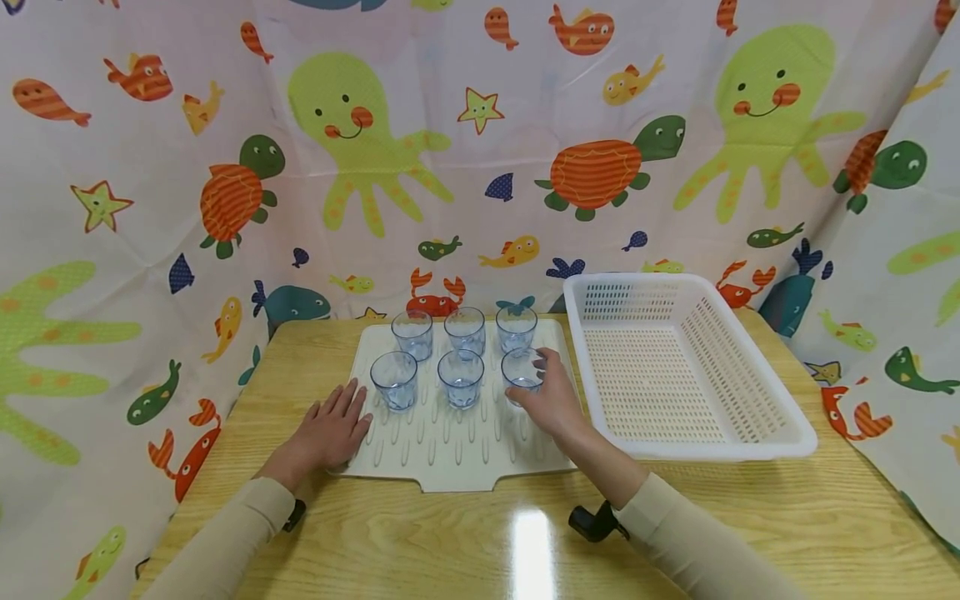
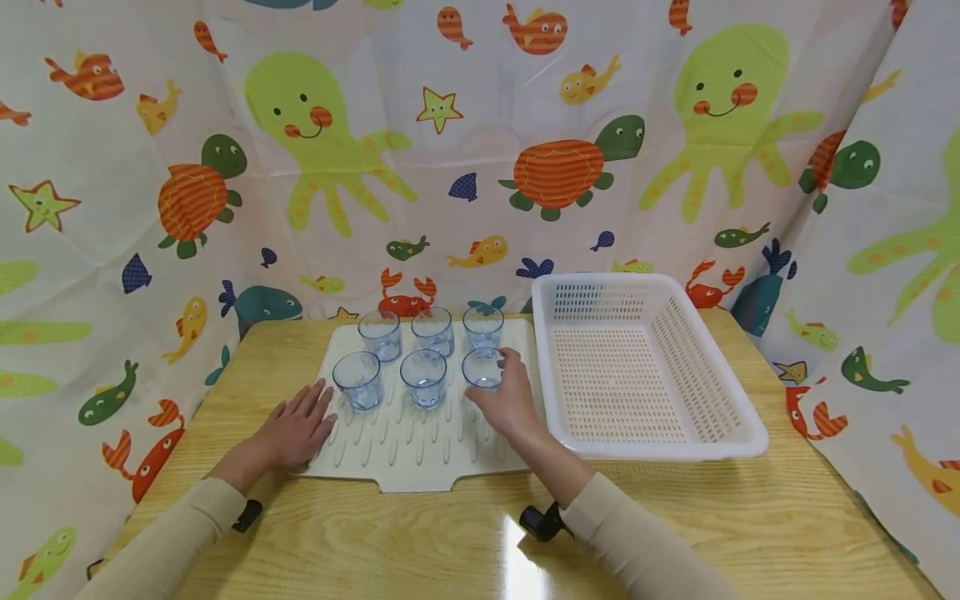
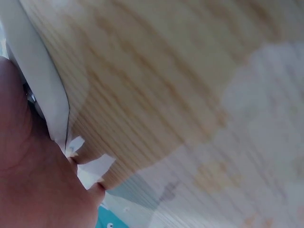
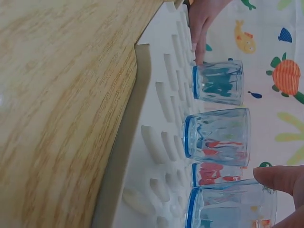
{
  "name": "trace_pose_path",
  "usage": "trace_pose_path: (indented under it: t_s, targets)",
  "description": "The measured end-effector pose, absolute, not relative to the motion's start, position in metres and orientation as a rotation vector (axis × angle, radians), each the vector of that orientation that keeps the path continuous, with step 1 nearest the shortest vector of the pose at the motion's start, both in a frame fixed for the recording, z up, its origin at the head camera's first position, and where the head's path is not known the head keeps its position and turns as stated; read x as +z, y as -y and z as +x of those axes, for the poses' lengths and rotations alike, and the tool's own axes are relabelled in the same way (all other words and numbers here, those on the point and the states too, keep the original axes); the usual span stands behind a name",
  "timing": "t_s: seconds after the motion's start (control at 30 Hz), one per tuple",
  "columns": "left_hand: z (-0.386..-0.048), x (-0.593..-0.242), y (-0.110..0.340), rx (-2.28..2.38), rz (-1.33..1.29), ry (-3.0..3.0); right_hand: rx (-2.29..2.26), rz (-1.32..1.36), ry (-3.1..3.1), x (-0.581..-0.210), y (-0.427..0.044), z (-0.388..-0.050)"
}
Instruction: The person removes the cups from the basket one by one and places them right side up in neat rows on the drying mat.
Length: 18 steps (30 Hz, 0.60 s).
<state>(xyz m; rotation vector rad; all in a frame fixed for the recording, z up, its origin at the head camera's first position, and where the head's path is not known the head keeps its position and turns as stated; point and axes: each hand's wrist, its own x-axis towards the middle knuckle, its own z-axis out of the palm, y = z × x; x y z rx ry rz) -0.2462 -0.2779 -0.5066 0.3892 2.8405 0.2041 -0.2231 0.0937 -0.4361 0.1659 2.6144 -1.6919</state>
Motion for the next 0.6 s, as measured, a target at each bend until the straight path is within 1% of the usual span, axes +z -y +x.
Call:
trace_pose_path:
  t_s: [0.27,0.47,0.6]
  targets:
    - [-0.243,-0.5,0.276,0.209,0.396,-2.848,-1.684,0.238,-2.61,-0.444,-0.091,-0.234]
    - [-0.235,-0.484,0.269,0.21,0.382,-2.821,-1.739,0.214,-2.603,-0.448,-0.088,-0.239]
    - [-0.236,-0.485,0.27,0.204,0.385,-2.823,-1.764,0.217,-2.569,-0.451,-0.088,-0.241]
